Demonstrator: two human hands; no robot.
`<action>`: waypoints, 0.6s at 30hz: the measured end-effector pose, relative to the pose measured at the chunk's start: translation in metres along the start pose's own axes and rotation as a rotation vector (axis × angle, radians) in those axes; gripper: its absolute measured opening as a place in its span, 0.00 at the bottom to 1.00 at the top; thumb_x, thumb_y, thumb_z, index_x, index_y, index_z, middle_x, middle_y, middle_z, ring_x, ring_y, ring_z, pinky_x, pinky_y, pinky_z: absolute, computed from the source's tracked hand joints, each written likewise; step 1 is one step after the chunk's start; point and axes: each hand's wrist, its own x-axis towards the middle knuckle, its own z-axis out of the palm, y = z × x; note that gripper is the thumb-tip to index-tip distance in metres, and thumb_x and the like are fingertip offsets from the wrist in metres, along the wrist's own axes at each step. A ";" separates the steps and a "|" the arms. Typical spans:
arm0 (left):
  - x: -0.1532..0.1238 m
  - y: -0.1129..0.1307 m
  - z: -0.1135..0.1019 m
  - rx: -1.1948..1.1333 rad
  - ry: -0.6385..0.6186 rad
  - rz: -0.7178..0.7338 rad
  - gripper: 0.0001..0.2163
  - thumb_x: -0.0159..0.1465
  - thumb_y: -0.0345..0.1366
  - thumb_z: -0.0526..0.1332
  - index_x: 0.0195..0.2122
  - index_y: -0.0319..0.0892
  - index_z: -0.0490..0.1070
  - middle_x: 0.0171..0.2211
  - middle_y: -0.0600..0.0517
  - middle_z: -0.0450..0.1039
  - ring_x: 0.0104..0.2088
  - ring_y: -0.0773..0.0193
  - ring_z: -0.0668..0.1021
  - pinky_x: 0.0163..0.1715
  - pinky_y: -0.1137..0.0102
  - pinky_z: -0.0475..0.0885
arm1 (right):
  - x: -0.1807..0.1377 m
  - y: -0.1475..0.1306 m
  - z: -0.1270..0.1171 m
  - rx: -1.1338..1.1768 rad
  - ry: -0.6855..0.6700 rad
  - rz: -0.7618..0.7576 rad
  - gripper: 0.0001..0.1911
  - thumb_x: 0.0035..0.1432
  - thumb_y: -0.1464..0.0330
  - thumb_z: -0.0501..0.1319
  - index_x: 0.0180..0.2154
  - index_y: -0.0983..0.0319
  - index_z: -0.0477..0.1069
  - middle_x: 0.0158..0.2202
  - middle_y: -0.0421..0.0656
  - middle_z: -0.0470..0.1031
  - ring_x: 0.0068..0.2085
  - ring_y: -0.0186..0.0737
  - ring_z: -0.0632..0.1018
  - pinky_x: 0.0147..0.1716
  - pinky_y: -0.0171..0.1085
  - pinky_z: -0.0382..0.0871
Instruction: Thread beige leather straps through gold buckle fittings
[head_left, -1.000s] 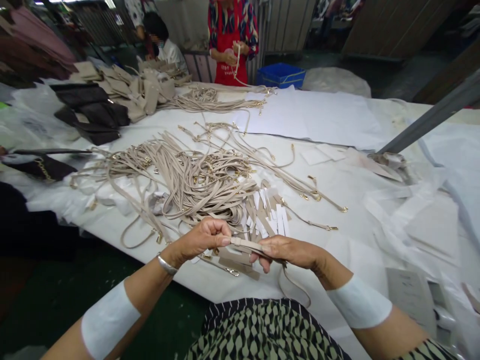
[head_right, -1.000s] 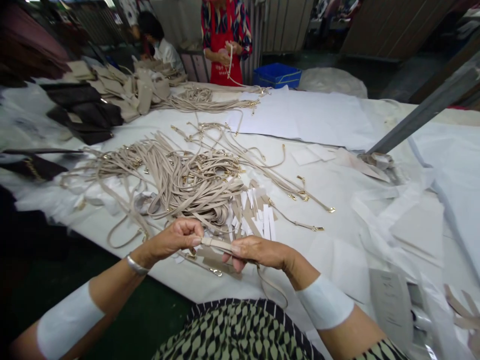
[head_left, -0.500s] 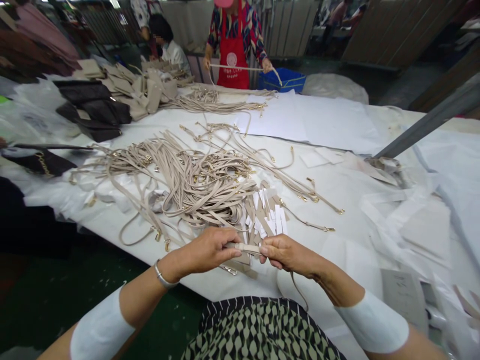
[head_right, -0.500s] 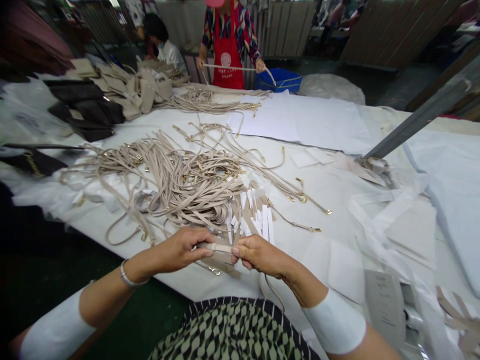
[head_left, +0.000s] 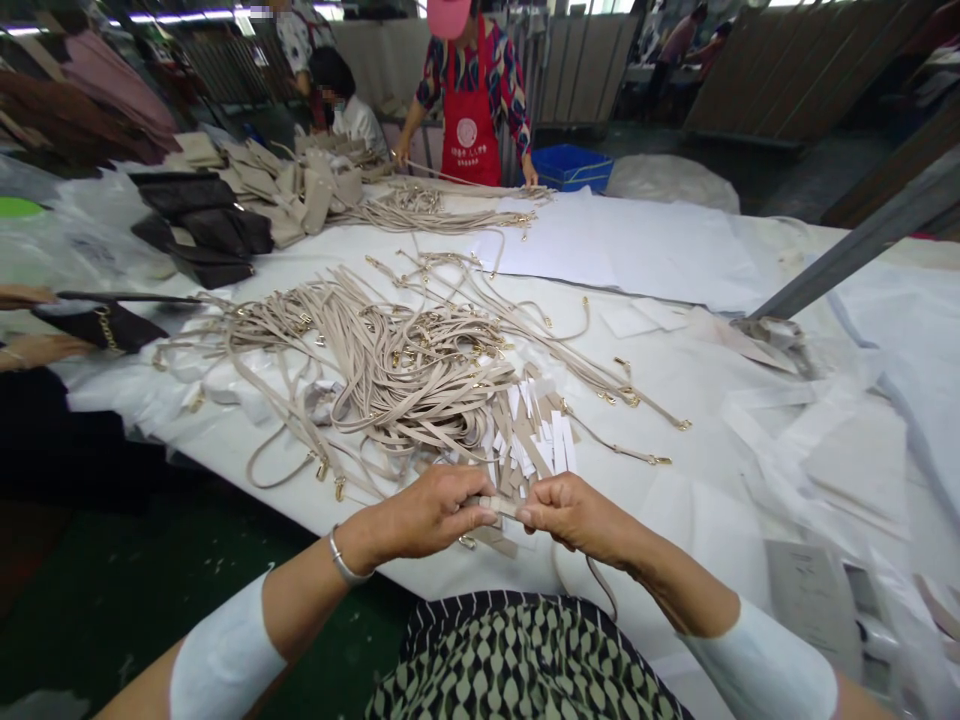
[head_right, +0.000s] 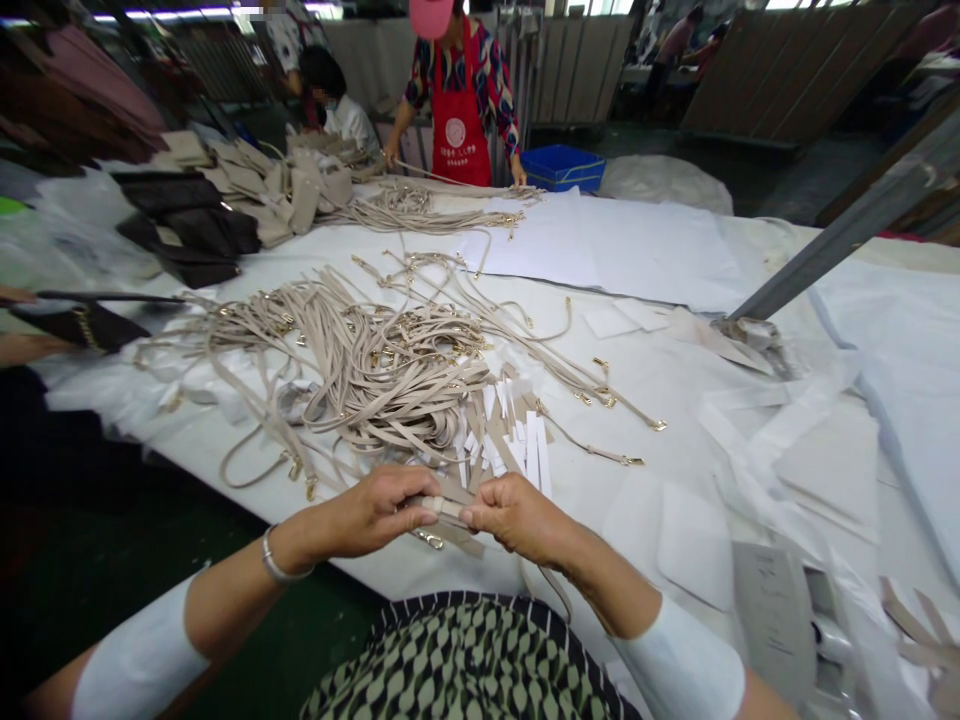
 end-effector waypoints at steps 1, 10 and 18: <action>0.001 0.002 0.000 -0.004 0.011 -0.001 0.09 0.68 0.37 0.52 0.38 0.39 0.68 0.30 0.50 0.69 0.32 0.65 0.71 0.35 0.72 0.64 | 0.000 0.001 0.002 0.015 -0.001 0.002 0.19 0.51 0.55 0.63 0.24 0.65 0.68 0.12 0.29 0.54 0.14 0.25 0.54 0.14 0.28 0.46; -0.001 -0.001 0.007 -0.102 -0.061 0.011 0.10 0.68 0.40 0.51 0.42 0.41 0.67 0.34 0.49 0.70 0.36 0.63 0.72 0.38 0.71 0.65 | -0.013 0.008 -0.010 0.030 -0.338 -0.059 0.24 0.61 0.48 0.52 0.42 0.64 0.67 0.21 0.37 0.70 0.22 0.32 0.70 0.26 0.32 0.64; 0.001 0.002 0.015 0.174 -0.080 0.068 0.07 0.67 0.40 0.50 0.39 0.43 0.63 0.34 0.49 0.71 0.34 0.62 0.72 0.34 0.70 0.63 | -0.009 0.007 -0.006 -0.162 -0.252 -0.109 0.30 0.59 0.43 0.49 0.35 0.63 0.69 0.19 0.36 0.64 0.19 0.30 0.63 0.19 0.29 0.56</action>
